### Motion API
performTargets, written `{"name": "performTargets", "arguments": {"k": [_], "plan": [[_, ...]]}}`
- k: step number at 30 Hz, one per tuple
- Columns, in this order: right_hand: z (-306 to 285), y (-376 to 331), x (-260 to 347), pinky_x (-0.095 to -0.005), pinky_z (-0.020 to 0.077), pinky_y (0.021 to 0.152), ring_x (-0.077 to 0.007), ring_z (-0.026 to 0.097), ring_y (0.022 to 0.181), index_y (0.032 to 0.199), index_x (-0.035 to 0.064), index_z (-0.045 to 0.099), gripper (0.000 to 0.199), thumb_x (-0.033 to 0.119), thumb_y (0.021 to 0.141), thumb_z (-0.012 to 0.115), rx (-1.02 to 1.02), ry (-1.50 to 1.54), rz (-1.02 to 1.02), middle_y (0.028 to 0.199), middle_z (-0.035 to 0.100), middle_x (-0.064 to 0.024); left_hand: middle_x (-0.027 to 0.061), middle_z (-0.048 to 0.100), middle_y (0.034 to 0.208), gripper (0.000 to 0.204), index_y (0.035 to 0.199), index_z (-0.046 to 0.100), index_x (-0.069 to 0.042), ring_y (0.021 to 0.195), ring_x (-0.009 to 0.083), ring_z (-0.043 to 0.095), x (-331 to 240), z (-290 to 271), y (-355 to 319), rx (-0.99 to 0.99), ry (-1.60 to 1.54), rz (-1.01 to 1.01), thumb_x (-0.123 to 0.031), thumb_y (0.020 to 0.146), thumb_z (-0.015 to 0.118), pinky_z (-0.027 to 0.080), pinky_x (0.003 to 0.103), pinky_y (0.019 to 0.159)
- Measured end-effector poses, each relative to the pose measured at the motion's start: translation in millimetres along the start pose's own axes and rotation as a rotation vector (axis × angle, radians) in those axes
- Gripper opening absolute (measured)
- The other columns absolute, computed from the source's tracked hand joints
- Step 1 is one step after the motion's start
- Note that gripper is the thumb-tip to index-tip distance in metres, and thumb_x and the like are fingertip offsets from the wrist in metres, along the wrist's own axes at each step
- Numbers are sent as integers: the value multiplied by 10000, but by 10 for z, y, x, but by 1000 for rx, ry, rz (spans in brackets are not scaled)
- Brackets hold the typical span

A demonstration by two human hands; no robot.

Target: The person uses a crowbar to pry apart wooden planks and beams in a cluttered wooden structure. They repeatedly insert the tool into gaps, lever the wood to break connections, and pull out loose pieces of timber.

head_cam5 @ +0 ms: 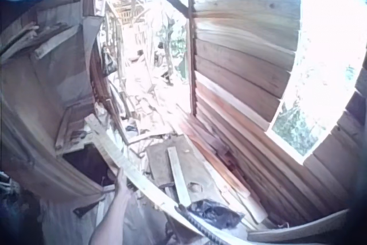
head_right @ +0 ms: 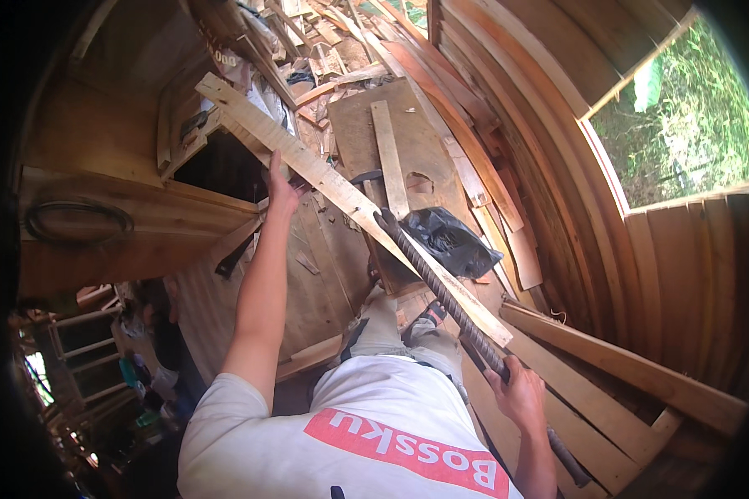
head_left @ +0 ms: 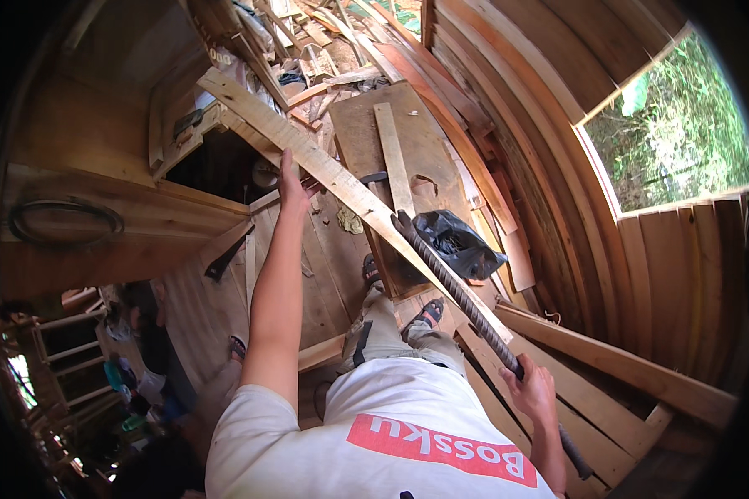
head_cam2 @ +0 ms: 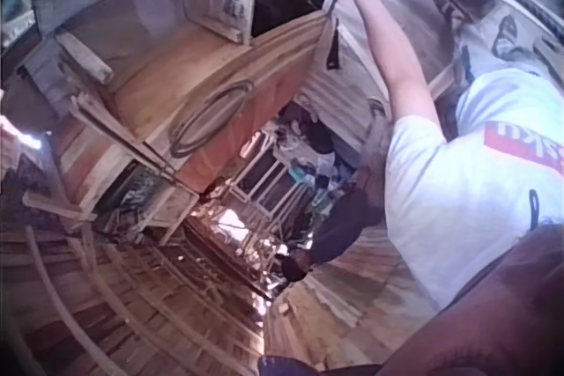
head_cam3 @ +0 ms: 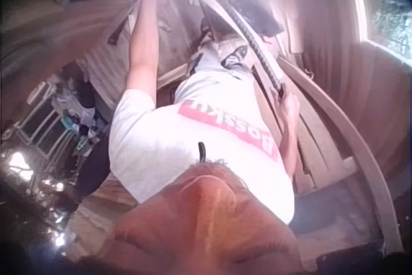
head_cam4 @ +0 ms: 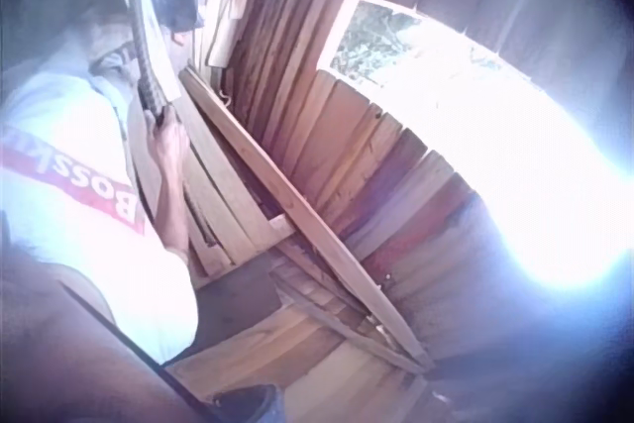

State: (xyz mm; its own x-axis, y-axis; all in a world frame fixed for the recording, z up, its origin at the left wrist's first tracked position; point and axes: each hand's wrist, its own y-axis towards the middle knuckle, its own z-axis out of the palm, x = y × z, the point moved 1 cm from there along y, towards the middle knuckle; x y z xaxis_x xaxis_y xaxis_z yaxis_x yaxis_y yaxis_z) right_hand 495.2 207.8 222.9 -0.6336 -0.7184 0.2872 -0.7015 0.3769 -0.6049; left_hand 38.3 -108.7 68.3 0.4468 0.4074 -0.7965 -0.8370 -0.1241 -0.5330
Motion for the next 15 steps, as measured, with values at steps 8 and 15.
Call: {"name": "performTargets", "arguments": {"k": [8,15], "plan": [[-858,480,946,-465,485,776,-389,655,869,1020,24,654,358,344,860,678,39,-270,-40,868,685,-207,195,554,1195,795,1412,390,-135,988,353,619,85,-38,720,27,-122,-134,-635,832,604,550,497,786],[-1276,1030,1705,-466,498,774,-385,660,856,1001,27,663,349,351,871,652,85,-360,-37,838,682,-210,177,601,1152,727,1393,430,-138,936,305,657,177,-5,1320,62,-186,-186,-615,865,581,585,453,730]]}}
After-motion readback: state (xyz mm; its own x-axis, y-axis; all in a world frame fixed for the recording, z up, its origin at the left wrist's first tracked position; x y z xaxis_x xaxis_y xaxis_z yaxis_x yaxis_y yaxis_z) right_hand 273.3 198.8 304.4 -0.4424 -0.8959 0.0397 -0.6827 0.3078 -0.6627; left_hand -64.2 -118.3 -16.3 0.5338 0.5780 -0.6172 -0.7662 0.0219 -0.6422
